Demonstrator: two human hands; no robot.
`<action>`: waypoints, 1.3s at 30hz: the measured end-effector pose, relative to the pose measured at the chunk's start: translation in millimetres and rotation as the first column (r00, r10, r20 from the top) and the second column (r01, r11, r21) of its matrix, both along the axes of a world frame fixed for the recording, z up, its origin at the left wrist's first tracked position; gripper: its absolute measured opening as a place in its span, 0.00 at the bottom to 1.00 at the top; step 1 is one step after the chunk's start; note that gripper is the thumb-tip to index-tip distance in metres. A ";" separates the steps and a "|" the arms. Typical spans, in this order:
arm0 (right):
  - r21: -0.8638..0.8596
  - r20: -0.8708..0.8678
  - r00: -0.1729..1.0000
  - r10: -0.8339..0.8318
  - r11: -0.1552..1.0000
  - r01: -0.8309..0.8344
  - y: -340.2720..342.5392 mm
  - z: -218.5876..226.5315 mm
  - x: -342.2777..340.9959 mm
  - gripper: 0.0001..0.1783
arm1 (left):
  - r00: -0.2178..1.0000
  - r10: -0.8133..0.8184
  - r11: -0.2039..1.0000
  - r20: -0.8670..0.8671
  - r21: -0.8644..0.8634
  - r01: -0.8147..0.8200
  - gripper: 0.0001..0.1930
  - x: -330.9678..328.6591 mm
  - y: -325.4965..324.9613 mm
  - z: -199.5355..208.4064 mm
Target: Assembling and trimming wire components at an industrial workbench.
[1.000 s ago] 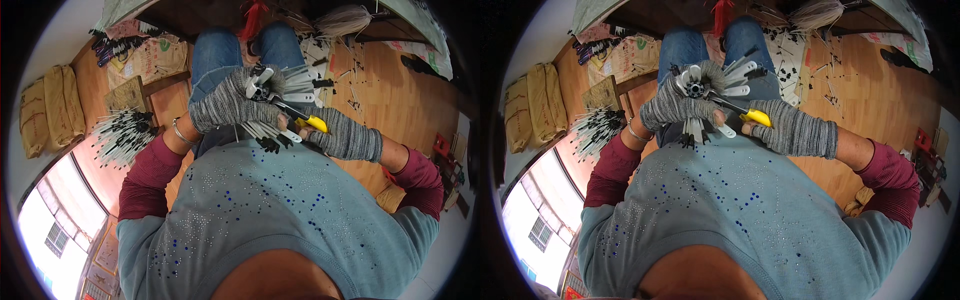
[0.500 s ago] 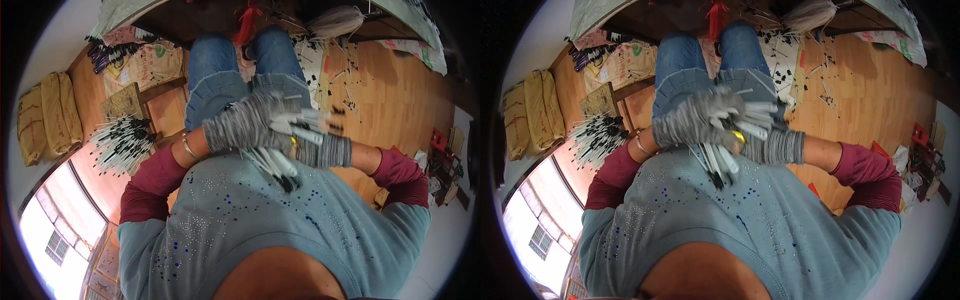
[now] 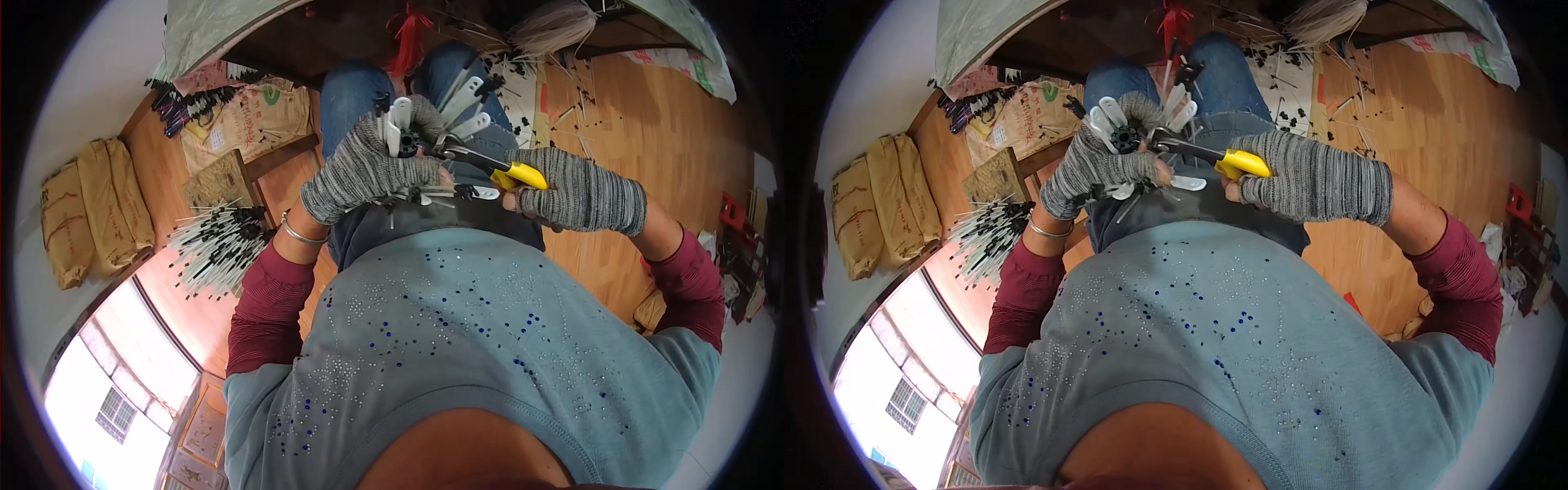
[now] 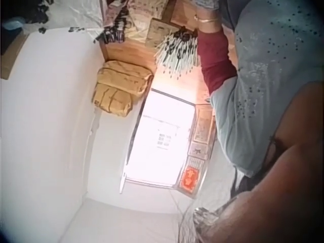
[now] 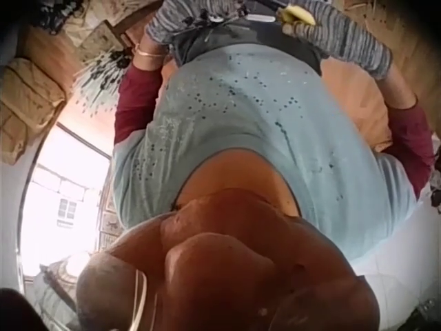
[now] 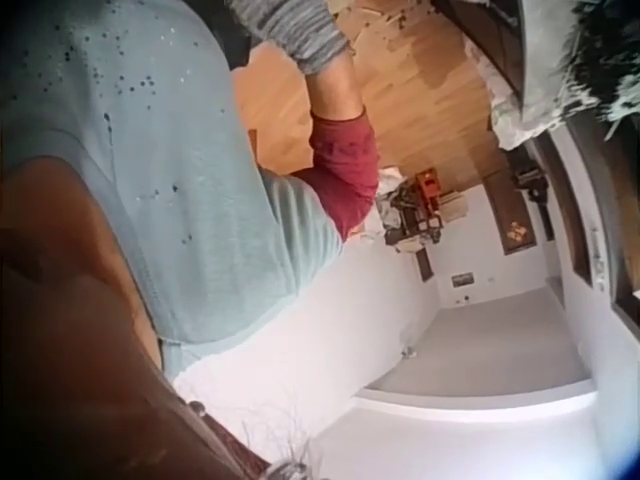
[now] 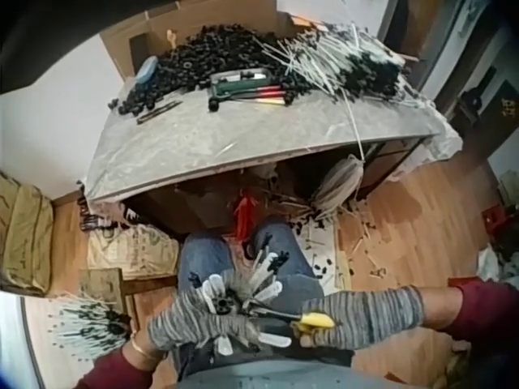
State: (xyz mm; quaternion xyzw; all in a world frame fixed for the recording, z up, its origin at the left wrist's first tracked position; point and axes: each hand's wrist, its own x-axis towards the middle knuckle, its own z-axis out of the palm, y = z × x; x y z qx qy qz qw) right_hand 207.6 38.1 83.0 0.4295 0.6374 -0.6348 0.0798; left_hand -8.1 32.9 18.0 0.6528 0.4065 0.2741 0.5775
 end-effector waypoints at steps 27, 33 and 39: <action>0.410 -0.203 0.967 -0.152 0.884 0.225 -0.8 -43.2 -31.4 0.17 | 0.858 0.510 0.803 -0.060 0.390 -0.451 0.17 -30.8 -10.6 -46.8; 0.351 -0.524 0.846 -0.097 0.881 0.318 25.3 -36.0 -72.5 0.13 | 0.213 0.397 0.815 0.893 -0.237 -0.529 0.18 -128.1 -78.7 -88.6; 0.451 -0.431 0.900 -0.070 0.847 0.281 49.4 -39.9 -67.3 0.20 | 0.349 0.920 0.379 0.177 -0.181 -0.907 0.17 -247.7 -188.2 -83.4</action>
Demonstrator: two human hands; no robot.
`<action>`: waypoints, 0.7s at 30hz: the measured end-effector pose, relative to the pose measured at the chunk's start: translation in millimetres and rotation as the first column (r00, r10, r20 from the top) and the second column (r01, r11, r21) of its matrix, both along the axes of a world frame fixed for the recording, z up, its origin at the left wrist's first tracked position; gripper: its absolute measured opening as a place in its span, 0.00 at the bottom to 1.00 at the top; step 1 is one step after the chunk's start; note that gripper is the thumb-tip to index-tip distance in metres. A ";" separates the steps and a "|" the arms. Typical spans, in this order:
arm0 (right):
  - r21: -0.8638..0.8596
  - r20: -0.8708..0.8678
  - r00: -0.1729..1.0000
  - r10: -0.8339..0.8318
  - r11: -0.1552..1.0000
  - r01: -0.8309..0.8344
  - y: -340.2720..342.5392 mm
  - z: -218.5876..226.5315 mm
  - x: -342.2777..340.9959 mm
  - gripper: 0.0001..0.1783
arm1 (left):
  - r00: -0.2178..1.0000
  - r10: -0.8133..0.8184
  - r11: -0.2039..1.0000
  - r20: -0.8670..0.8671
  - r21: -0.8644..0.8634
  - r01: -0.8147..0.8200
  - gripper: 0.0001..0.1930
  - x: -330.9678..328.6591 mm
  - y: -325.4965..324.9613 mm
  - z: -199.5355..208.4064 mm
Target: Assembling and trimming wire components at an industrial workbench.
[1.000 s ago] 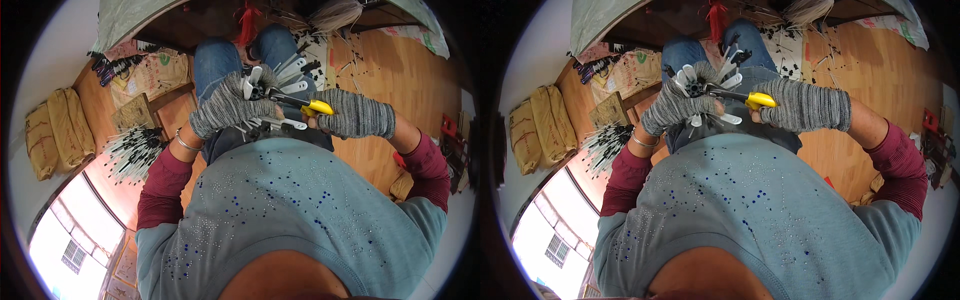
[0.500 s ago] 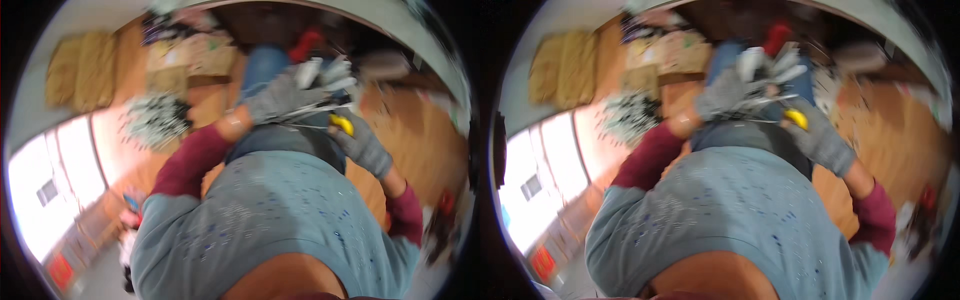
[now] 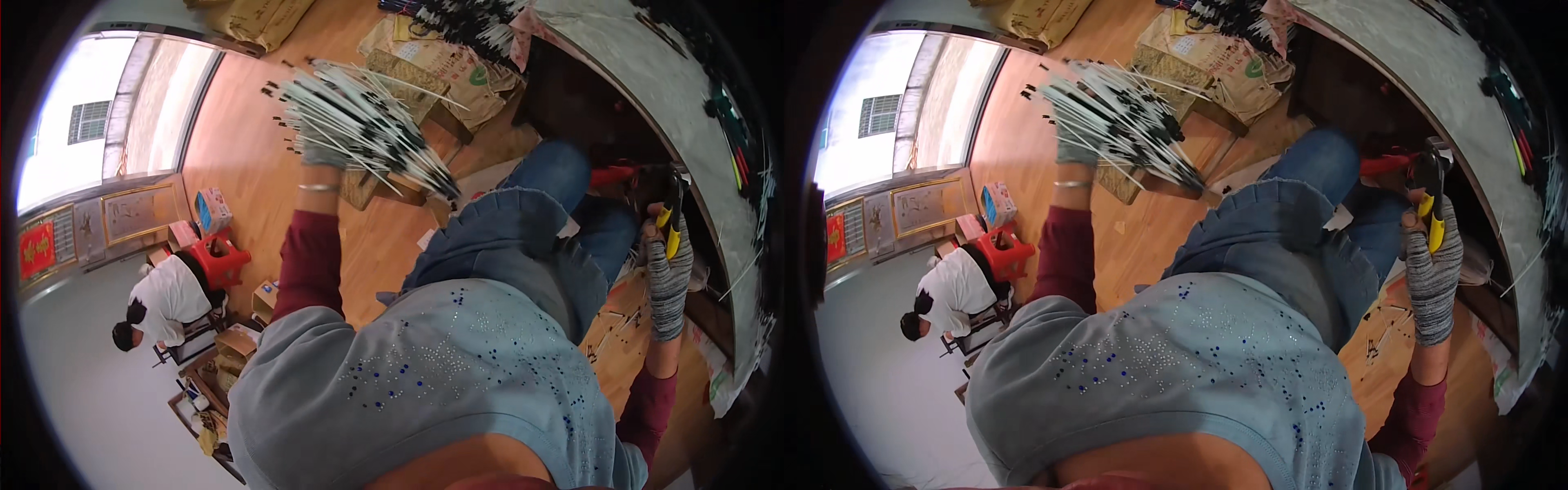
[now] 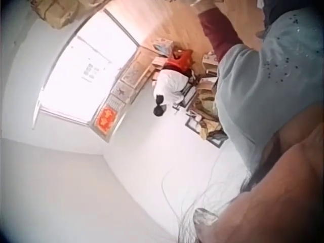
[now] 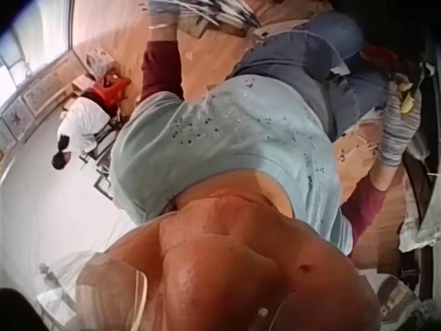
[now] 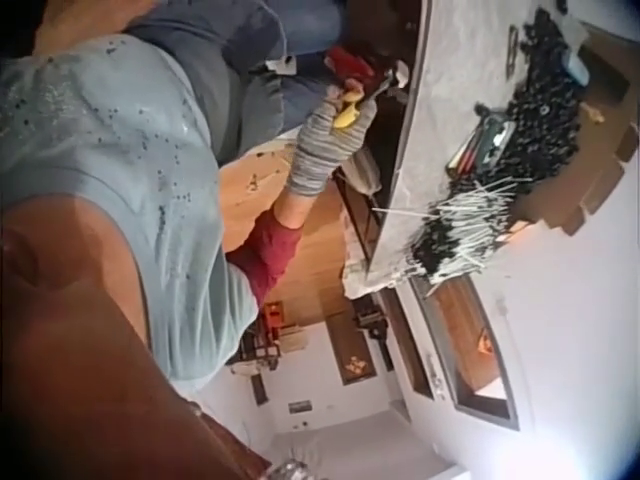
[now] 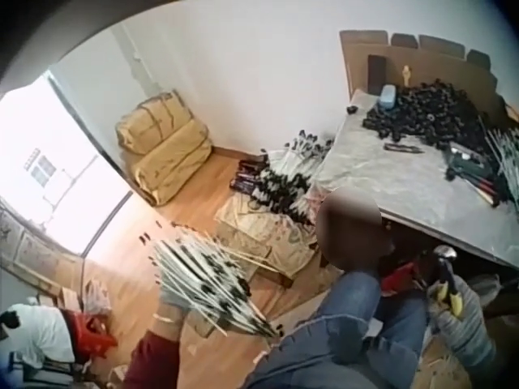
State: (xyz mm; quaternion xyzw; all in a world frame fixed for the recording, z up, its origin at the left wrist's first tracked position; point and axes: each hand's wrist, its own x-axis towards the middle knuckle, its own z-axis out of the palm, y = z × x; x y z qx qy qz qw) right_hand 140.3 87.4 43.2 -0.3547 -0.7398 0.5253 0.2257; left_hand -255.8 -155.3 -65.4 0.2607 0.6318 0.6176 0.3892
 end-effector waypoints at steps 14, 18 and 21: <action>0.709 0.413 0.863 -0.293 0.698 -0.102 152.2 4.6 45.9 0.23 | 0.499 0.332 0.335 -0.800 -0.394 -0.856 0.20 -89.6 -0.3 -26.9; 0.701 0.412 0.872 -0.264 0.703 -0.118 165.4 -1.4 30.5 0.22 | 0.329 0.845 0.252 -0.421 -0.230 -0.940 0.23 -69.5 -10.9 -0.6; 0.695 0.410 0.869 -0.276 0.711 -0.102 123.6 13.4 -3.9 0.22 | 0.157 0.988 0.156 0.006 -0.147 -0.977 0.25 -62.8 -9.1 11.3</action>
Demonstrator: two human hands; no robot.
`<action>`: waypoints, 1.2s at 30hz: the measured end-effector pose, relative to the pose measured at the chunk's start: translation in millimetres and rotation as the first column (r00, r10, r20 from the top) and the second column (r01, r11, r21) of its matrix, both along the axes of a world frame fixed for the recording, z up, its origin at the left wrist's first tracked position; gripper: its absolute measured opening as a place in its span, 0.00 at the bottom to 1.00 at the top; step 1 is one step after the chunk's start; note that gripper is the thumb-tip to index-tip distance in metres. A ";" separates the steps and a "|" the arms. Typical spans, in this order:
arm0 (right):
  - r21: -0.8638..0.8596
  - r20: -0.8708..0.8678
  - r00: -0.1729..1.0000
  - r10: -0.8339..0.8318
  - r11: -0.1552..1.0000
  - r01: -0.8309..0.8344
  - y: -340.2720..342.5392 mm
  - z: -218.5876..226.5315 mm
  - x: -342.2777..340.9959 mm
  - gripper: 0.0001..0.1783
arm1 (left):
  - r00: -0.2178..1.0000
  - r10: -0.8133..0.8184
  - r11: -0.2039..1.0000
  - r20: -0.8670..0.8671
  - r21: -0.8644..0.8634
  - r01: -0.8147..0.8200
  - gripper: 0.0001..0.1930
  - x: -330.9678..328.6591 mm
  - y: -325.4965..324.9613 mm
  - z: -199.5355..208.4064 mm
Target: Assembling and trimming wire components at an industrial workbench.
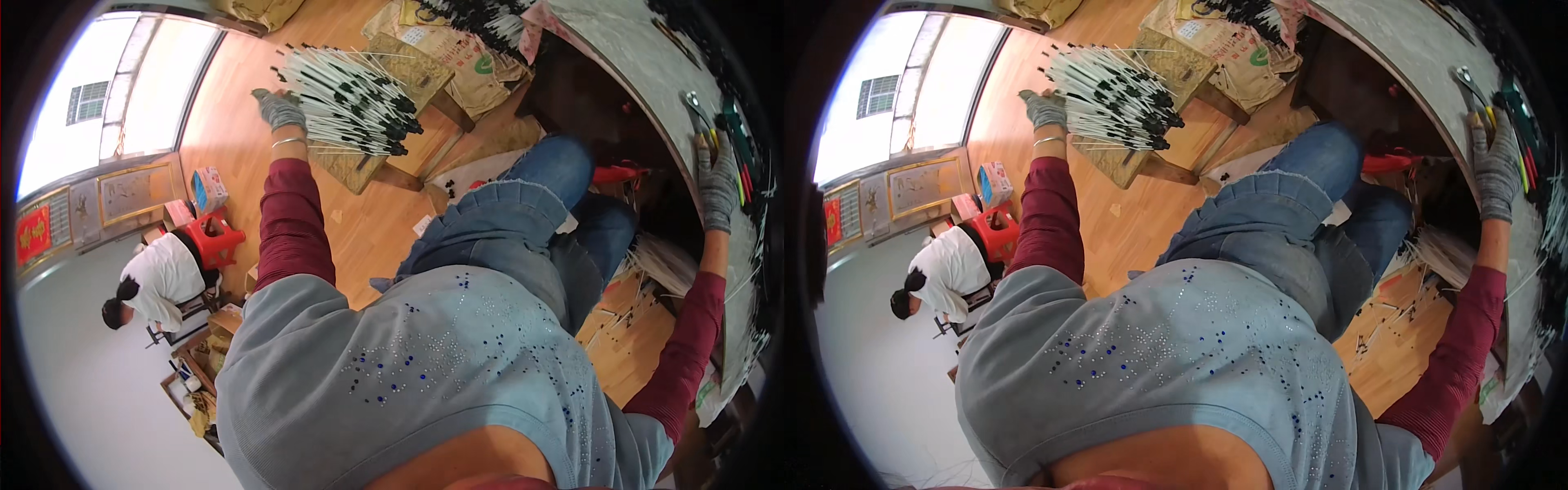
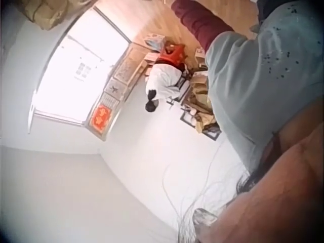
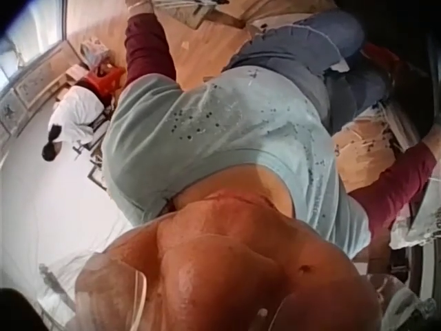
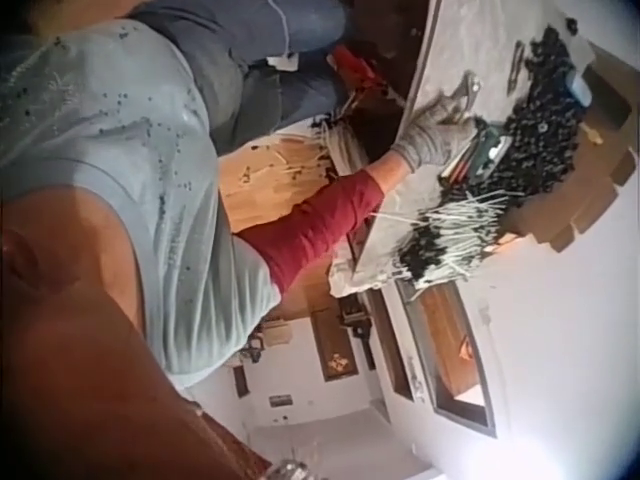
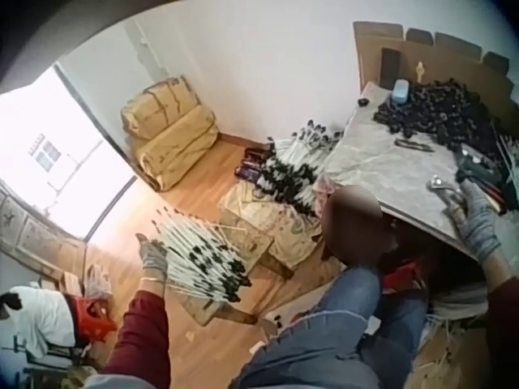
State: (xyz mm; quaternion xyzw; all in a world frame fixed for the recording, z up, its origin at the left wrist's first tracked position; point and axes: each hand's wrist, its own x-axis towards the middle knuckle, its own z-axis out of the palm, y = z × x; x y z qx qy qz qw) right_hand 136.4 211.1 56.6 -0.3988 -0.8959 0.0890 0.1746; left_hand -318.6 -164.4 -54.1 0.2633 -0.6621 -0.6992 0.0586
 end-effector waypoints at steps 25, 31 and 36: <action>-0.024 0.118 0.993 0.001 1.000 0.002 -73.0 40.2 -70.4 0.19 | -0.253 -0.274 -0.940 0.928 -0.314 -0.131 0.15 -2.2 119.6 -60.2; -0.017 0.121 0.992 0.036 0.999 -0.035 -86.0 46.4 -88.6 0.19 | -0.157 -0.099 -0.711 0.983 -0.180 -0.680 0.15 25.9 133.3 -30.7; 0.018 0.081 0.994 0.066 0.998 -0.068 -90.9 49.9 -93.5 0.18 | -0.425 -0.246 -0.633 0.871 -0.477 -0.610 0.16 -8.1 145.9 -41.1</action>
